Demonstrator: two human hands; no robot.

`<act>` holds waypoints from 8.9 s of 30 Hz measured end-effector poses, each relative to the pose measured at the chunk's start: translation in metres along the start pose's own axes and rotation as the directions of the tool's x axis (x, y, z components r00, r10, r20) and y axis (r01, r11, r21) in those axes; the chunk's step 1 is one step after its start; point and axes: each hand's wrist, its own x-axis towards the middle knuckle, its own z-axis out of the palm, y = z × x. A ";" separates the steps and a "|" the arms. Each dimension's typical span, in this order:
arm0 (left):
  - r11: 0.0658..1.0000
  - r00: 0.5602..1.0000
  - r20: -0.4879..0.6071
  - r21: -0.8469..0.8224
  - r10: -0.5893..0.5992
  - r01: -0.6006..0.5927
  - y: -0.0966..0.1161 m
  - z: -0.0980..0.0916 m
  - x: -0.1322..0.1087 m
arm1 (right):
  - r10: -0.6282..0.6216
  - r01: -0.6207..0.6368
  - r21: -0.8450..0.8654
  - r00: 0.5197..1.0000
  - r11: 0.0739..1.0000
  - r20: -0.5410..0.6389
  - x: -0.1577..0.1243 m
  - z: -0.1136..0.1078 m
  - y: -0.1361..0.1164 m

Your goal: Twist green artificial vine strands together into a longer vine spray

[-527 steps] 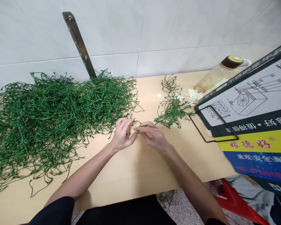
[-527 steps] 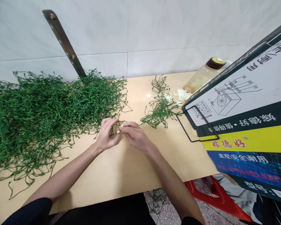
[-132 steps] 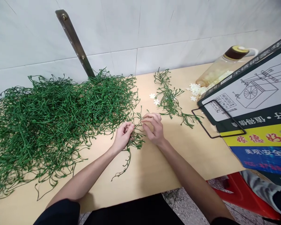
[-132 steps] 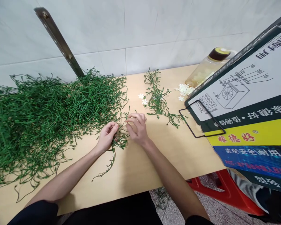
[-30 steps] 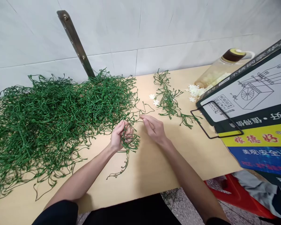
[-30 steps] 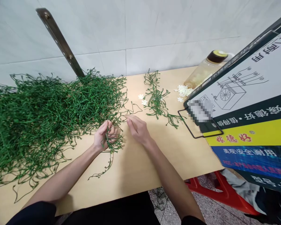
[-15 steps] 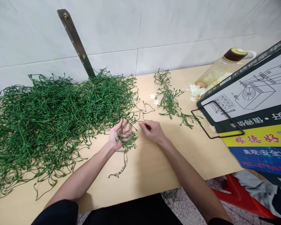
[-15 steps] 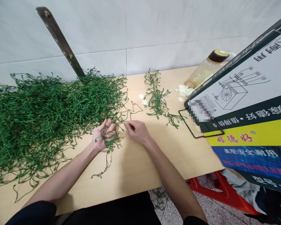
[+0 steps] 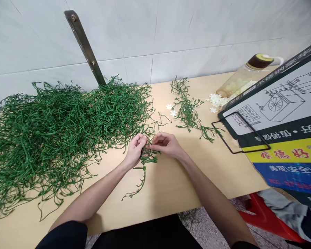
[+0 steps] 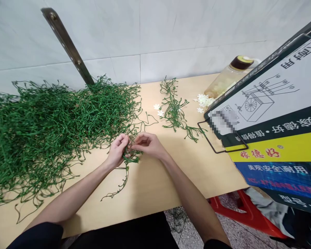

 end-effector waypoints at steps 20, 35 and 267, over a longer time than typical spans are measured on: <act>0.999 1.000 -0.017 0.034 0.009 -0.009 -0.003 -0.002 0.005 | -0.021 0.049 0.104 0.966 0.993 -0.258 0.001 -0.013 -0.009; 0.988 1.000 -0.003 0.157 -0.006 0.006 0.000 0.000 0.005 | -0.060 0.062 0.009 0.992 0.998 -0.108 0.002 -0.010 -0.003; 0.991 0.996 0.081 0.128 0.036 -0.046 0.002 -0.009 0.002 | -0.506 0.325 -0.826 0.861 0.461 0.056 0.003 -0.015 0.011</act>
